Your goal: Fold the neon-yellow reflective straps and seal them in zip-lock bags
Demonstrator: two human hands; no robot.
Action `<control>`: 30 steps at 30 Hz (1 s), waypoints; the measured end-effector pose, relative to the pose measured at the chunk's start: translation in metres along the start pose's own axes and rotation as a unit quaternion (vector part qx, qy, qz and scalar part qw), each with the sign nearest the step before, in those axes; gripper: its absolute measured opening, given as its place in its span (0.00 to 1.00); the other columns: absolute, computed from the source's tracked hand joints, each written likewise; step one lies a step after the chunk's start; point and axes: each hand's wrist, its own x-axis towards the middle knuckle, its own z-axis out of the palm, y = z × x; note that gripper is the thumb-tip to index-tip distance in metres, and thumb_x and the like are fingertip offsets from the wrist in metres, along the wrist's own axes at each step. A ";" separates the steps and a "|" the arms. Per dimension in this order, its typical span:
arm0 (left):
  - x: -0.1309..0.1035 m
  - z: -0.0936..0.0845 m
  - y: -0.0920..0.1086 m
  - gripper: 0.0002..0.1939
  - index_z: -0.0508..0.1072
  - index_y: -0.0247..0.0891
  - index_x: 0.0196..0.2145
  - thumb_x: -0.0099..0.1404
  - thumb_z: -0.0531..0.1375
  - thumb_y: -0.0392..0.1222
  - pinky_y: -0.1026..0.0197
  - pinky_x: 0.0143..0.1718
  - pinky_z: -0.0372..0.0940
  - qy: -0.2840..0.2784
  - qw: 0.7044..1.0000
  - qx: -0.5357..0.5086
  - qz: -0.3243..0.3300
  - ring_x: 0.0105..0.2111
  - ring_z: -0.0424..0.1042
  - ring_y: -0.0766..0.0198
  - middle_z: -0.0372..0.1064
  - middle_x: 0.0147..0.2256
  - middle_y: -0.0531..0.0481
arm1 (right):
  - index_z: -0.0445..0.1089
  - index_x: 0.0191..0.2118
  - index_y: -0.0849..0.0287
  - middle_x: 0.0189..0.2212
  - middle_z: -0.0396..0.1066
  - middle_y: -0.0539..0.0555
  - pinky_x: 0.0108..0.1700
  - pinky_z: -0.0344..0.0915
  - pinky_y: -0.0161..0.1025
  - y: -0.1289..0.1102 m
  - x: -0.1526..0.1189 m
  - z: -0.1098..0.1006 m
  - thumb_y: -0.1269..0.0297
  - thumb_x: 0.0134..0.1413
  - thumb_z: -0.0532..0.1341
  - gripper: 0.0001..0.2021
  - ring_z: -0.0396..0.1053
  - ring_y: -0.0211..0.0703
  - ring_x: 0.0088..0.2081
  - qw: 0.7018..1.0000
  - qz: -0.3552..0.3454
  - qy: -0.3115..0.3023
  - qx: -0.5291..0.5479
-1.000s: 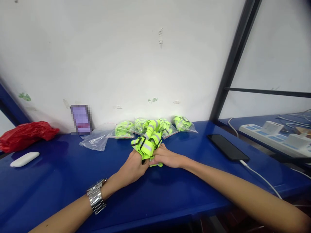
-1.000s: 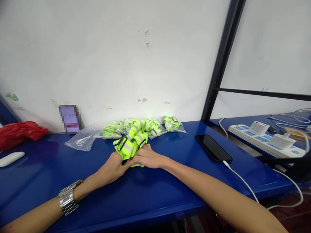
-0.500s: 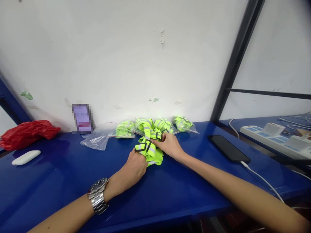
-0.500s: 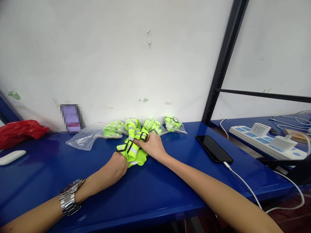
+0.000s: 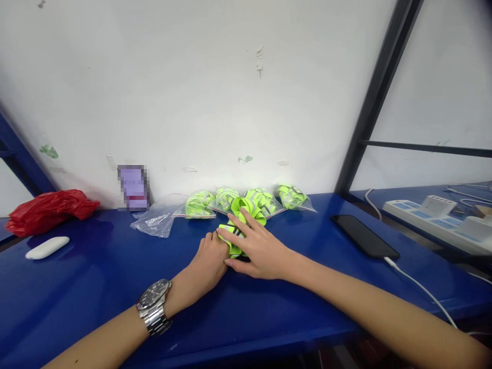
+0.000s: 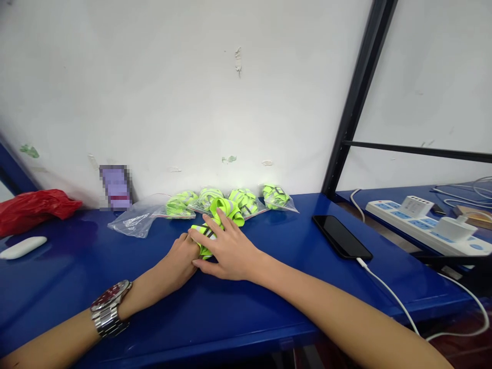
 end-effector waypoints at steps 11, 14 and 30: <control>-0.014 -0.008 -0.012 0.19 0.64 0.25 0.53 0.67 0.50 0.37 0.46 0.48 0.63 0.030 0.997 0.010 0.068 0.49 0.63 0.47 0.63 0.51 0.31 | 0.47 0.67 0.52 0.67 0.46 0.56 0.66 0.45 0.54 0.025 -0.007 0.000 0.49 0.64 0.50 0.30 0.39 0.53 0.68 0.982 0.033 -0.076 0.170; -0.018 -0.008 -0.016 0.18 0.64 0.26 0.52 0.66 0.50 0.36 0.46 0.49 0.62 0.022 0.995 0.012 0.096 0.50 0.62 0.47 0.63 0.52 0.31 | 0.50 0.66 0.48 0.68 0.40 0.53 0.67 0.41 0.54 0.032 -0.003 0.000 0.51 0.65 0.50 0.26 0.35 0.52 0.69 0.972 0.024 -0.090 0.214; -0.039 -0.001 -0.005 0.10 0.64 0.33 0.44 0.69 0.47 0.33 0.47 0.45 0.64 0.205 0.967 -0.001 0.153 0.46 0.65 0.51 0.64 0.46 0.38 | 0.62 0.61 0.56 0.62 0.57 0.57 0.66 0.44 0.51 0.054 0.012 0.031 0.60 0.61 0.57 0.22 0.40 0.48 0.68 0.938 -0.051 -0.072 0.334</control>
